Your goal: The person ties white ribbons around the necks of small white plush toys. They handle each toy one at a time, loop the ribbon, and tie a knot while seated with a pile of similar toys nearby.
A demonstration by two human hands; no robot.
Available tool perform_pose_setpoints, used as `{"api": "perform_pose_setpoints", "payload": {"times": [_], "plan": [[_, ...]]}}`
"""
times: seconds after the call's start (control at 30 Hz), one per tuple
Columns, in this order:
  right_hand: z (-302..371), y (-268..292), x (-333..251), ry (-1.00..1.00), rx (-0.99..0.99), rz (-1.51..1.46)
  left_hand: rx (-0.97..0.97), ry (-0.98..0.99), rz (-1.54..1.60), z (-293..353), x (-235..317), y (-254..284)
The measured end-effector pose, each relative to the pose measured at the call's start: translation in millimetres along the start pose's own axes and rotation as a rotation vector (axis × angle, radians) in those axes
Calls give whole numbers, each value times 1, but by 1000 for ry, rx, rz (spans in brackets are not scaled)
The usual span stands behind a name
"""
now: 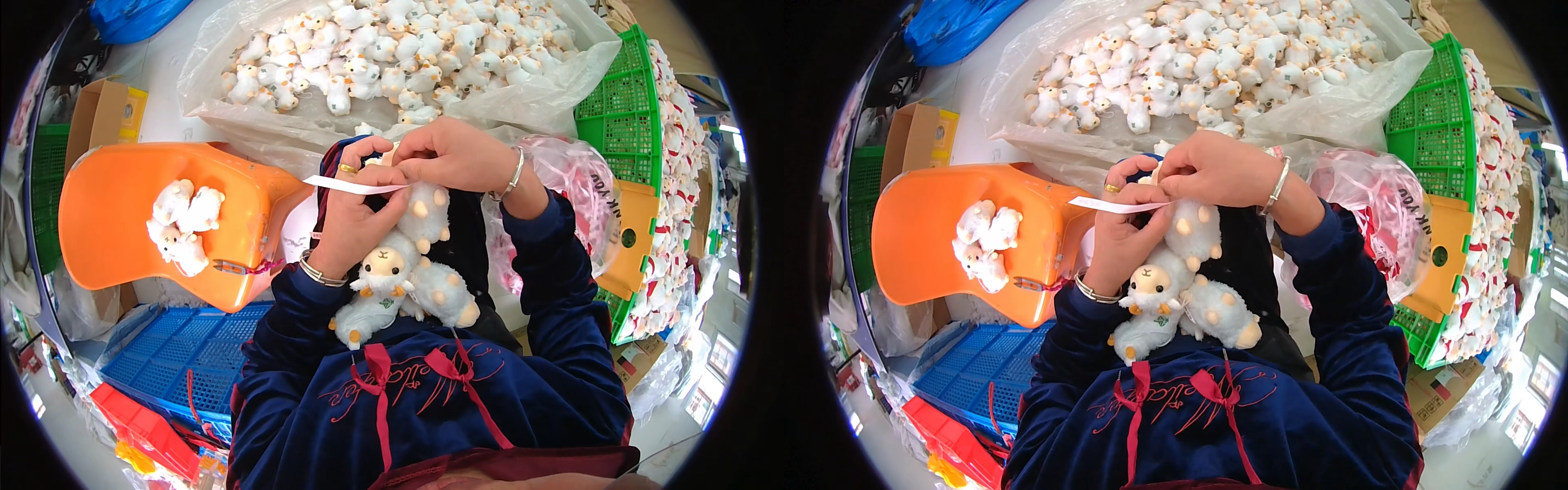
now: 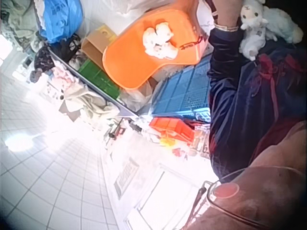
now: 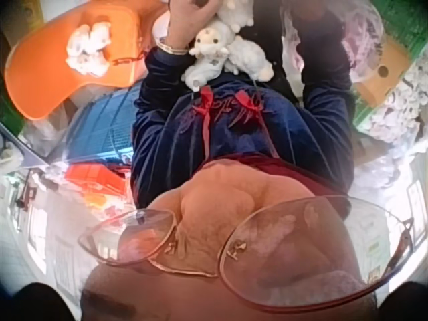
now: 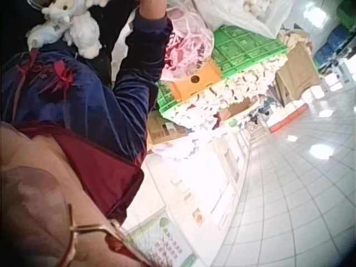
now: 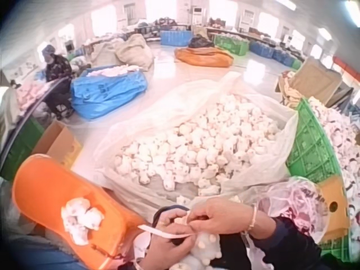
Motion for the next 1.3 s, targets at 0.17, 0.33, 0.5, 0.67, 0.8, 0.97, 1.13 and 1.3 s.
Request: {"api": "perform_pose_setpoints", "payload": {"times": [0.17,0.33,0.5,0.67,0.8,0.97,1.13,1.3], "plan": [[-2,-4,0,-120,80,-251,38,-59,-36,1,2,-1],[4,-6,12,-139,254,-575,30,-60,-92,2,4,1],[13,-8,18,-88,401,-637,66,19,-46,-5,11,-7],[20,-4,16,-17,480,-708,67,146,-148,-11,20,-11],[25,-2,21,51,448,-743,52,163,-90,-11,17,-11],[32,-6,18,197,371,-772,97,188,-63,-7,9,-10],[39,-10,24,103,228,-528,74,155,-58,-10,13,-11],[41,-10,29,172,171,-462,-11,27,-80,-14,11,-7]]}}
Point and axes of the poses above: each hand's wrist, its own z-axis away from the middle knuckle, its own y-axis out of the back of the hand, x = y × z, the point moved 2 cm from there along -z, towards the middle knuckle, and after that the axes turned 7 degrees about x, right-handed, at the moved point
